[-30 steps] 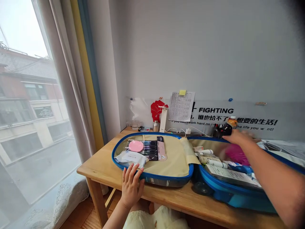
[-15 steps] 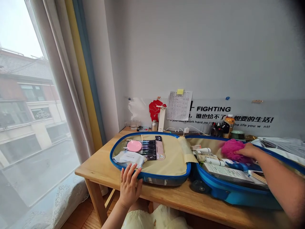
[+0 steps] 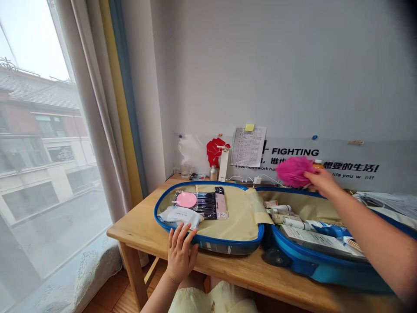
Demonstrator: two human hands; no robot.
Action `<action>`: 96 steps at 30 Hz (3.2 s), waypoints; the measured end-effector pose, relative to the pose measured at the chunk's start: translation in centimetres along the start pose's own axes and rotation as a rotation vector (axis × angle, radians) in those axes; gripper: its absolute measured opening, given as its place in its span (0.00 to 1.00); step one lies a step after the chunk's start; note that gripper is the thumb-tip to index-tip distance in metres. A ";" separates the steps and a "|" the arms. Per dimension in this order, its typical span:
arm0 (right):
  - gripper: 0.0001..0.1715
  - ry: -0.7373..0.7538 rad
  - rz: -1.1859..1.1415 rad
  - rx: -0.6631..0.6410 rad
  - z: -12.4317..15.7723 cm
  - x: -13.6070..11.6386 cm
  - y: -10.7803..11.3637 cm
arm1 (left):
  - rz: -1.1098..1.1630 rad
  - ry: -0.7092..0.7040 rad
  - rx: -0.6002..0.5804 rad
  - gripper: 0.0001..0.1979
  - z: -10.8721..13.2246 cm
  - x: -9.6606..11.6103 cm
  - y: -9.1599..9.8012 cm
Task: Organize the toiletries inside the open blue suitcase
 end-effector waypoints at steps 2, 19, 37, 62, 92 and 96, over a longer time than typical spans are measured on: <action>0.20 0.045 -0.028 -0.179 2.3 -3.7 -4.9 | -0.002 0.001 -0.002 0.21 0.0 0.0 0.0; 0.19 0.782 0.014 -0.903 27.7 -20.1 -31.5 | -0.018 -0.016 -0.017 0.19 0.1 -0.1 -0.1; 0.17 0.676 0.086 -0.711 10.6 -14.2 -17.9 | -0.007 -0.012 -0.010 0.22 0.3 -0.4 -0.1; 0.09 0.383 0.747 -0.888 7.6 7.0 -5.6 | 0.034 -0.023 0.022 0.29 0.3 -0.4 0.1; 0.18 0.763 0.425 -0.819 17.8 -8.3 -16.0 | 0.015 -0.048 0.016 0.24 -0.2 0.1 0.4; 0.13 0.852 0.506 -0.889 22.5 -9.4 -20.1 | 0.011 -0.044 0.019 0.25 0.0 -0.1 0.3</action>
Point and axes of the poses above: each hand's wrist, its own z-axis away from the middle knuckle, its own y-axis out of the back of the hand, x = y × z, the point moved 8 cm from there along -z, towards the middle knuckle, and after that the axes turned 6 degrees about z, right-handed, at the moved point
